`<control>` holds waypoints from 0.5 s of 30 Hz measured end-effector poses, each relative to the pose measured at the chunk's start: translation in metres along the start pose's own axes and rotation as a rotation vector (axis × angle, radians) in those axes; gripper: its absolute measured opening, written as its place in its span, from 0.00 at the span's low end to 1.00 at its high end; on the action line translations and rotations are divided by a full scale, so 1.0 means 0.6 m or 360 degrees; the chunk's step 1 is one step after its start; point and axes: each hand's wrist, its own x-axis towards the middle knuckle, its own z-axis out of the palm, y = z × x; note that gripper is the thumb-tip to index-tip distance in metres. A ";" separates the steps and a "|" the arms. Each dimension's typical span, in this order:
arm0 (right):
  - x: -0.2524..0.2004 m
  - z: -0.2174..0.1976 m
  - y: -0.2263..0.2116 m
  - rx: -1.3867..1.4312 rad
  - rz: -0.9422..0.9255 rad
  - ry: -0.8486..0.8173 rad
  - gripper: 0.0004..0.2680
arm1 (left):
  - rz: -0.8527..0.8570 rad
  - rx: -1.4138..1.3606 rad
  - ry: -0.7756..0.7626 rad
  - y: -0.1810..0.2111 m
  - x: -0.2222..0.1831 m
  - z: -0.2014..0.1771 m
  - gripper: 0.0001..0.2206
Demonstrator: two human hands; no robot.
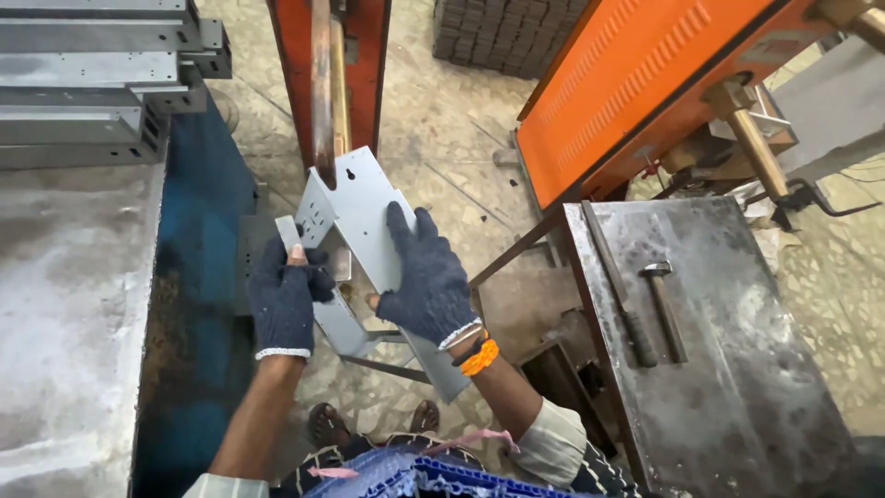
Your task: The recorder spot welds metal parts, uses a hammer to adjust shapes, and files edges to finish metal enclosures.
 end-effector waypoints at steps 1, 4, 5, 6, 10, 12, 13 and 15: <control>-0.001 -0.003 0.001 -0.0003 0.0006 0.0004 0.46 | -0.0001 -0.0002 -0.0008 0.017 0.004 -0.002 0.13; -0.002 -0.004 0.002 0.0068 -0.0036 0.0032 0.45 | 0.0163 0.0210 -0.0101 0.062 0.020 -0.010 0.14; 0.000 -0.002 0.002 0.0076 -0.0036 0.0027 0.45 | 0.0201 0.0392 -0.0077 0.074 0.026 -0.012 0.13; 0.000 0.000 0.003 0.0080 -0.0034 0.0023 0.46 | 0.0237 0.0571 -0.0055 0.084 0.031 -0.014 0.11; 0.006 0.012 -0.004 0.0016 -0.0006 0.0059 0.45 | 0.0473 0.0717 0.0063 0.103 0.073 -0.017 0.10; 0.014 0.023 -0.010 -0.0054 0.0004 0.0155 0.43 | 0.0765 0.0868 -0.0133 0.113 0.105 -0.017 0.09; 0.019 0.025 -0.016 -0.0056 0.0012 0.0160 0.43 | 0.0766 0.0866 -0.0143 0.108 0.117 -0.014 0.09; 0.027 0.028 -0.027 -0.0040 -0.0022 0.0301 0.41 | 0.0661 0.0800 -0.0270 0.100 0.142 -0.007 0.11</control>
